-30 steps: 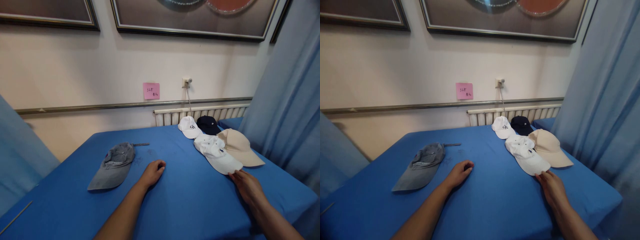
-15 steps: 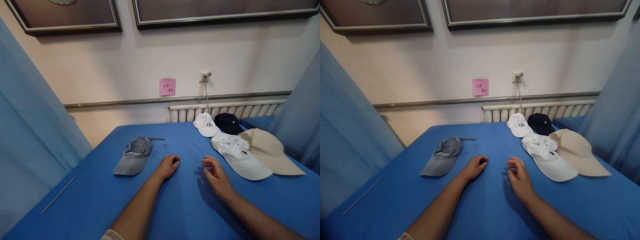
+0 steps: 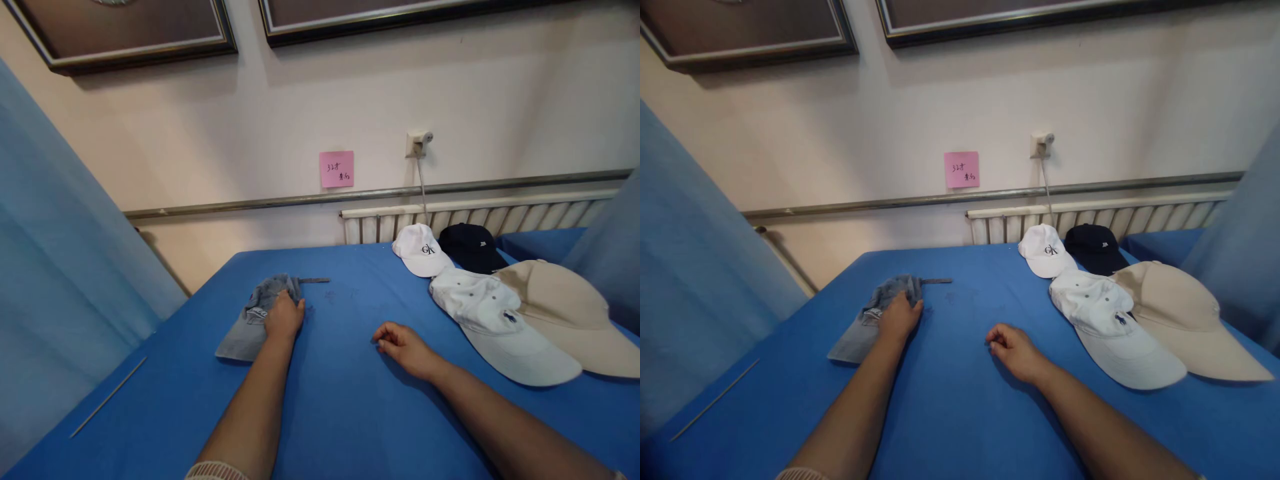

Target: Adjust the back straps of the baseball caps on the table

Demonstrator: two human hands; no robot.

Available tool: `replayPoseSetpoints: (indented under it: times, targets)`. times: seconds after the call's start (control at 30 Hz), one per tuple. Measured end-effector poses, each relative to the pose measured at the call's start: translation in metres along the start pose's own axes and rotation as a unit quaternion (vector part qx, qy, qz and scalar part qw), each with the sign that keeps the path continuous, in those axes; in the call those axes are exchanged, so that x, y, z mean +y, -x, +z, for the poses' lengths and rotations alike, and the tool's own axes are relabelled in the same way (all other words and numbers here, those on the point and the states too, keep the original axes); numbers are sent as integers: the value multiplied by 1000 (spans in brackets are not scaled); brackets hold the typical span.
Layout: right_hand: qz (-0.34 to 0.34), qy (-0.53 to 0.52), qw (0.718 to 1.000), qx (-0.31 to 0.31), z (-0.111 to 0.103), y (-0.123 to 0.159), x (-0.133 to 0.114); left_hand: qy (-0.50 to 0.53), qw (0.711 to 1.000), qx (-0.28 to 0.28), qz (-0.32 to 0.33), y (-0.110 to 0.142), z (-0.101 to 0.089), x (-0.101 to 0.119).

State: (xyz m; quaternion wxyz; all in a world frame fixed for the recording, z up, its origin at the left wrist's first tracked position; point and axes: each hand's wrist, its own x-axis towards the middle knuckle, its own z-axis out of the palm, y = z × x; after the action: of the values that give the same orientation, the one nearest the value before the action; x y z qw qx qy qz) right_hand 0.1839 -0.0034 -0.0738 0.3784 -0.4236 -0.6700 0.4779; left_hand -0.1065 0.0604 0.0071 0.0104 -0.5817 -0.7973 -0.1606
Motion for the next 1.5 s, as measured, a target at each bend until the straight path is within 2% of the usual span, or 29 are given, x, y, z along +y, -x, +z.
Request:
replayPoseSetpoints:
  times: [0.1, 0.2, 0.33, 0.4, 0.47, 0.53, 0.6, 0.67, 0.8, 0.9, 0.97, 1.07, 1.17, 1.27, 1.3, 1.37, 1.43, 1.5]
  targets:
    - [3, 30, 999, 13, 0, 0, -6, -21, 999, -29, 20, 2, 0, 3]
    - [0, 53, 998, 24, 3, 0, -11, -16, 996, -37, 82, 5, -1, 3]
    - [7, 2, 999, 53, 7, 0, -14, 13, 984, -50, 169, 14, 0, 14]
    - [-25, -18, 991, 129, 4, -1, -17, 59, 964, -68, 249, 24, 4, 26]
    - [-89, -20, 967, 238, -4, -3, -22, 146, 916, -91, 363, 36, 8, 40]
    - [-135, -9, 934, 330, -17, -4, -25, 206, 869, -114, 436, 46, 12, 51]
    - [-127, 0, 913, 387, -30, -7, -24, 226, 855, -123, 451, 50, 15, 53]
    - [-89, -7, 905, 416, -41, -11, -18, 224, 874, -107, 417, 46, 19, 48]
    - [-6, 3, 923, 384, -48, -19, -2, 178, 938, -57, 293, 26, 24, 29]
    - [33, 5, 937, 349, -45, -23, 3, 163, 958, -14, 234, 21, 19, 29]
    - [38, -7, 942, 334, -42, -23, 3, 189, 952, -4, 242, 30, 10, 36]
    - [39, -38, 950, 309, -39, -22, 0, 225, 927, -33, 298, 56, -7, 53]
    - [23, -53, 966, 252, -36, -18, -5, 209, 879, -136, 407, 84, -22, 66]
    - [-1, -25, 987, 161, -31, -12, -9, 173, 843, -216, 461, 98, -28, 71]
    - [-6, -9, 991, 137, -29, -10, -9, 167, 841, -218, 465, 98, -26, 71]
    - [-10, 23, 993, 113, -25, -9, -7, 174, 851, -183, 461, 92, -20, 67]
    - [-7, 49, 992, 112, -23, -10, -2, 192, 865, -129, 445, 80, -9, 61]
    - [-2, 69, 990, 121, -22, -13, 5, 189, 880, -108, 421, 68, 3, 54]
